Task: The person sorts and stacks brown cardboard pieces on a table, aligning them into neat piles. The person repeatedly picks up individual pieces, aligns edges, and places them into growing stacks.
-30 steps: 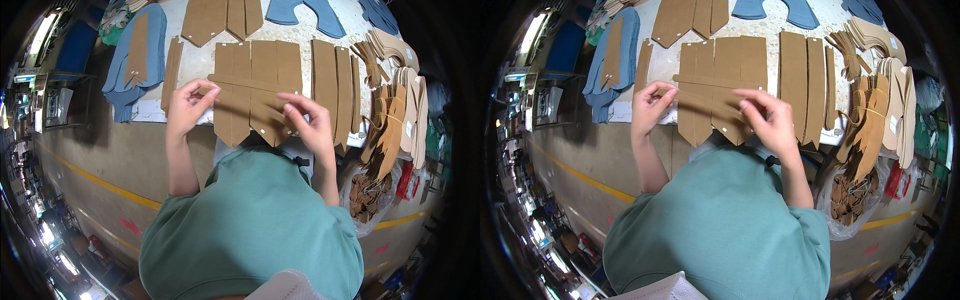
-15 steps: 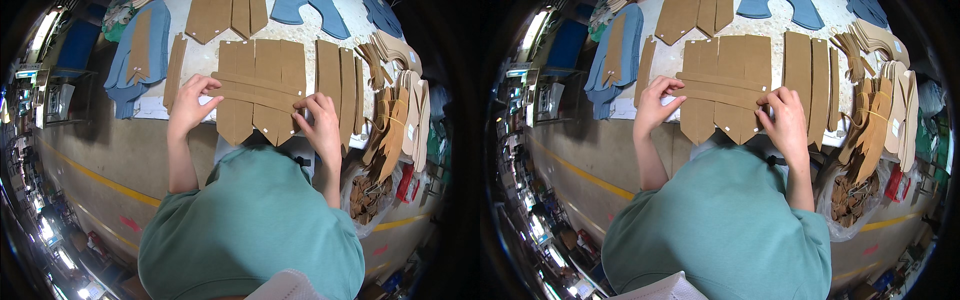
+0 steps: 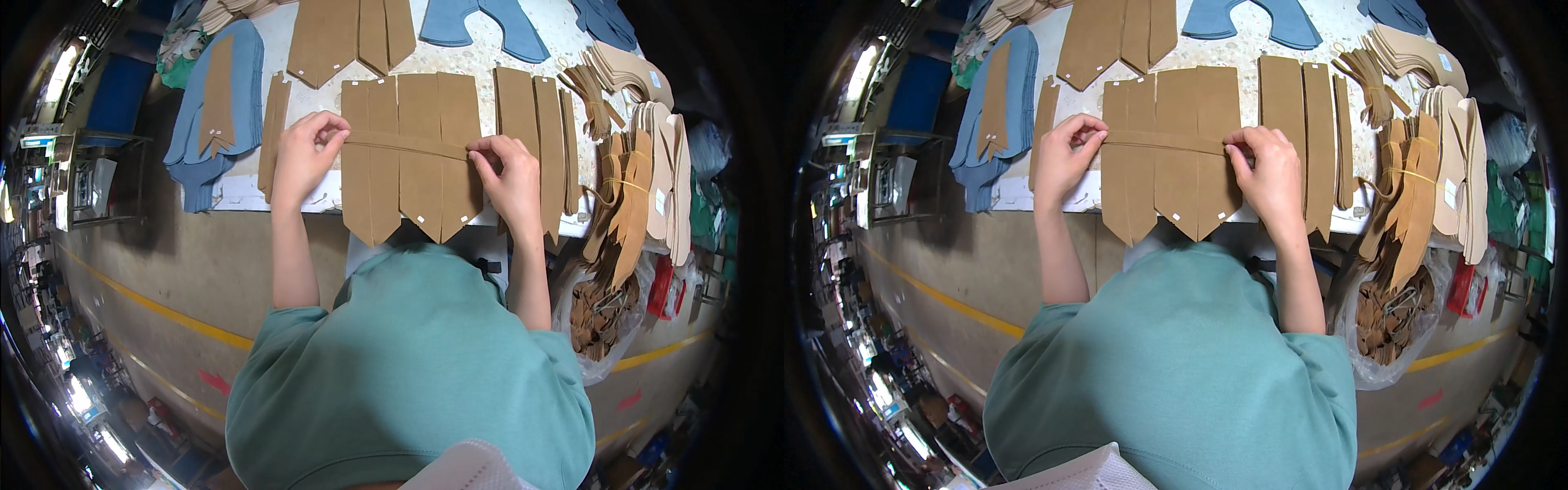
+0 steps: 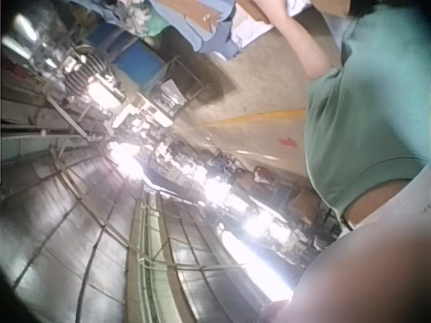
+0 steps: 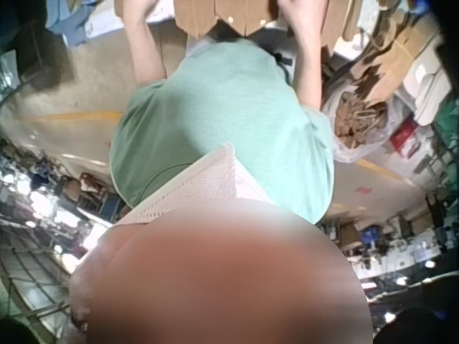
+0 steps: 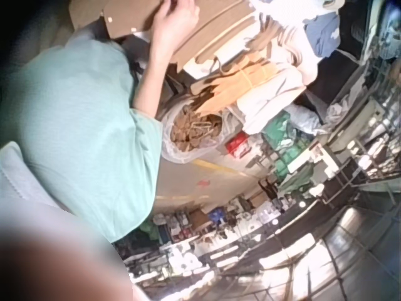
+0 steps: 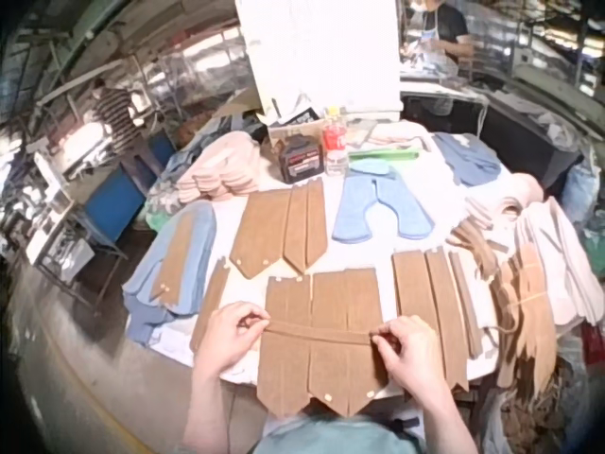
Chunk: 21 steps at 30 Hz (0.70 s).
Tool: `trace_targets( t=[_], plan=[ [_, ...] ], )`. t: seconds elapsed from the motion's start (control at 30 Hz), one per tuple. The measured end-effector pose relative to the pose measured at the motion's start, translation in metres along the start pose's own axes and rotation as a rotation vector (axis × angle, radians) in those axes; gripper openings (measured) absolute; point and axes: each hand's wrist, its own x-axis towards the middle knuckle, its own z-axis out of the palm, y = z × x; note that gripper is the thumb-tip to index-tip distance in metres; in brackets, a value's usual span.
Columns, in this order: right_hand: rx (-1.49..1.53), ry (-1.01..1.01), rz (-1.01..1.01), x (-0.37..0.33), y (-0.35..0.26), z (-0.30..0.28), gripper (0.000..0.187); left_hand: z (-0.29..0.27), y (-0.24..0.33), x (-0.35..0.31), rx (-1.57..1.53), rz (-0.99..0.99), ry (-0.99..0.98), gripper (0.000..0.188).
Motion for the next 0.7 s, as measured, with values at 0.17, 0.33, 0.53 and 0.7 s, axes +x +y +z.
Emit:
trace_targets(
  t=[0.17,0.33,0.53,0.7],
  plan=[
    [-0.044,-0.002,-0.009,0.001,0.000,0.001,0.010,0.005,0.001,0.001,0.077,0.078,0.000,0.013],
    [-0.078,-0.059,-0.056,-0.002,0.002,-0.002,0.016,0.017,0.010,0.002,0.134,0.258,-0.091,0.017],
    [-0.076,-0.042,-0.070,-0.003,0.000,-0.002,0.018,0.016,0.025,0.008,0.124,0.271,-0.150,0.022],
    [0.076,0.034,-0.141,0.001,-0.017,-0.012,0.017,0.011,0.066,0.021,0.043,0.446,-0.249,0.024]
  ],
)
